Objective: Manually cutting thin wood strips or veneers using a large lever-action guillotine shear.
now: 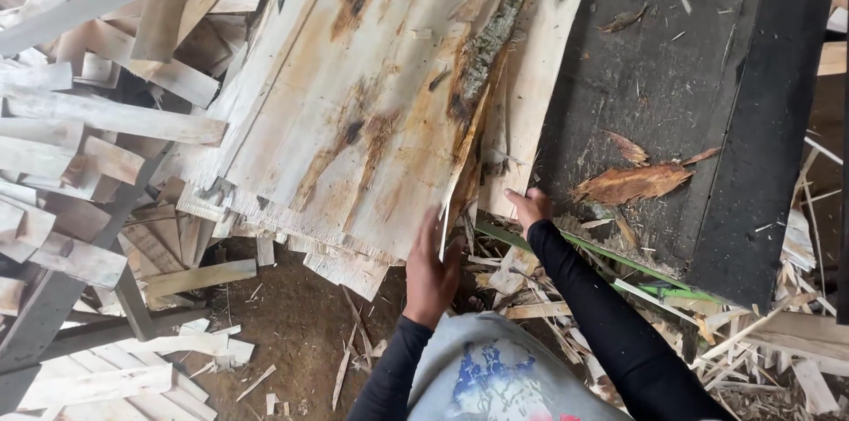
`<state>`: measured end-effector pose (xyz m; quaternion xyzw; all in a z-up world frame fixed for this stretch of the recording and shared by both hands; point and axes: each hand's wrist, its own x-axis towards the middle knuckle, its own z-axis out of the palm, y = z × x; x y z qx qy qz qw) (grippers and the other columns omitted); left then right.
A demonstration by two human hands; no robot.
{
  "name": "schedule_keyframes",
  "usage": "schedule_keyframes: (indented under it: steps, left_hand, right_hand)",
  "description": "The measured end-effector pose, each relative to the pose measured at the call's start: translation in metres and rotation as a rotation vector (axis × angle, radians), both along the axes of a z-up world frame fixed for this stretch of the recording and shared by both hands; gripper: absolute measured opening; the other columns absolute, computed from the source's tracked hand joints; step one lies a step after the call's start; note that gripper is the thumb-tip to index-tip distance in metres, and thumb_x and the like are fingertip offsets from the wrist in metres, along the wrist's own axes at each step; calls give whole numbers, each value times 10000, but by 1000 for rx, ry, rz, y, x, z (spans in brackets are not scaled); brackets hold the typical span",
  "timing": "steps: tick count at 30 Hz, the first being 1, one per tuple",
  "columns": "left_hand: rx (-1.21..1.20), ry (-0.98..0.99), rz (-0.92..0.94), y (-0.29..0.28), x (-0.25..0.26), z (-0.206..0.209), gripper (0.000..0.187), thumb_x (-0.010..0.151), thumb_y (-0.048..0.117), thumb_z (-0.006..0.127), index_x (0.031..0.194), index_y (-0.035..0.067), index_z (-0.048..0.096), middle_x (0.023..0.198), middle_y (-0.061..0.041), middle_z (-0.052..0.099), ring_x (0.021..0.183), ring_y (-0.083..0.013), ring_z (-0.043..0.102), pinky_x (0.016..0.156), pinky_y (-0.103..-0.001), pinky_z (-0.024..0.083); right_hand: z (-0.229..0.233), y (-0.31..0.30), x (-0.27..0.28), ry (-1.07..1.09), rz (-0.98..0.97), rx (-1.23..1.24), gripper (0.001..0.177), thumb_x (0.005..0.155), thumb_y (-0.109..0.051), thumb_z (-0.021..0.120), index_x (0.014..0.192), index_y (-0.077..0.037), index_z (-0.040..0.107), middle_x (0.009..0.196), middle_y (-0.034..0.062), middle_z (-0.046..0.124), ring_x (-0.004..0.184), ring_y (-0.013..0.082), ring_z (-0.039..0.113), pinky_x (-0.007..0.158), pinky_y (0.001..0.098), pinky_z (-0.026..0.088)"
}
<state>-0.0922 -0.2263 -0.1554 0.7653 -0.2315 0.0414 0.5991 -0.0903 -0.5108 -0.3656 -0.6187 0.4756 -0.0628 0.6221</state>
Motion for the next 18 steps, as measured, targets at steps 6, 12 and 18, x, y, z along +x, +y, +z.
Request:
schedule_keyframes:
  steps: [6,12,18]
  left_hand:
    - [383,228,-119,17,11,-80,417,977,268,624,1333,52,638,1301,-229,681,1159,-396,673,983,-420,538]
    - [444,818,-355,63,-10,-176,511,985,463,618,1193,7,721,1130,-217,765,1030,-299,747,924,-381,588]
    - [318,1001,-512,118,-20,-228,664,983,536,579,1399,18,562,1369,-161,659,1239,-250,651,1060,-346,515]
  right_hand:
    - [29,3,13,32,32,129,487,867,-245,811,1201,51,616,1155,142,667,854,215,675,575,333,628]
    - [56,15,7,-79,-19,110,378,879,-223,780,1155,7,660,1188,122,725,877,203,699,571,335,594]
    - [6,2,7,-76,-49,169,331,883,-183,792,1099,18,643,1168,129,703,930,233,698,615,367,633]
